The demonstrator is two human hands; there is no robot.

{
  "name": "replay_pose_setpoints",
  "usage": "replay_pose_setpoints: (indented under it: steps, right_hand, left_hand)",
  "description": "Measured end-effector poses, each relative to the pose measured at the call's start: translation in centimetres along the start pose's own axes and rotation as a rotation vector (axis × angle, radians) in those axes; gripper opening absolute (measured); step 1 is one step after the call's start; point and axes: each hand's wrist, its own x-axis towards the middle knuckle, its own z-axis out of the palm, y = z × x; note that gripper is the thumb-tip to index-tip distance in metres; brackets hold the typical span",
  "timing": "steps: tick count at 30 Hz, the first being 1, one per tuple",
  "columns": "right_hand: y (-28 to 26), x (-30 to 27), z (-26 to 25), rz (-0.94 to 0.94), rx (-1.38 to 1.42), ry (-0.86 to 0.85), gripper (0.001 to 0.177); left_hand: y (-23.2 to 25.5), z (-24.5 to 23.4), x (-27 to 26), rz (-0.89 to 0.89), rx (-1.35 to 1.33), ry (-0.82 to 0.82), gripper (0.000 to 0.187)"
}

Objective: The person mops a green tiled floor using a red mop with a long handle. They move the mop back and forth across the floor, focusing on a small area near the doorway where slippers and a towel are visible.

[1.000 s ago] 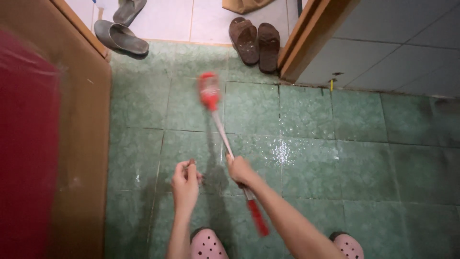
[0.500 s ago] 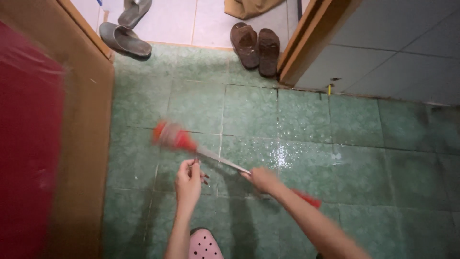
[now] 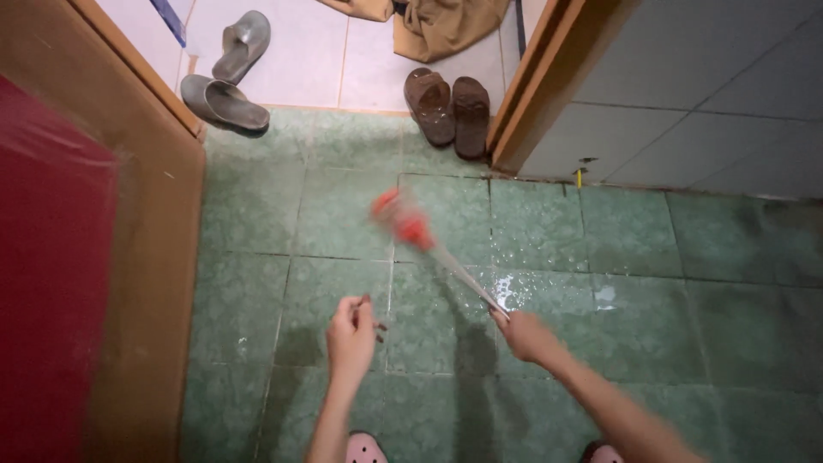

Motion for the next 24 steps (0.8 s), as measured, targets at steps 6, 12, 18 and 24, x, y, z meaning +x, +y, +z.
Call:
replay_pose_setpoints:
  steps: [6, 12, 18, 24]
  right_hand:
    - [0.7, -3.7, -1.7, -0.127, -0.235, -0.185, 0.056]
    - [2.1, -2.1, 0.1, 0.057, 0.214, -0.047, 0.048]
    - [7.3, -3.8, 0.1, -0.142, -0.437, -0.179, 0.051]
    - [3.4, -4.9, 0.9, 0.132, 0.154, 0.058, 0.076]
  left_hand:
    - [6.0, 0.7, 0.2, 0.155, 0.139, -0.016, 0.023]
    - [8.6, -0.2, -1.0, 0.212, 0.03, 0.03, 0.018]
    - [0.4, 1.6, 2.3, 0.22, -0.081, 0.065, 0.019]
    - [-0.7, 1.6, 1.7, 0.192, -0.055, 0.063, 0.016]
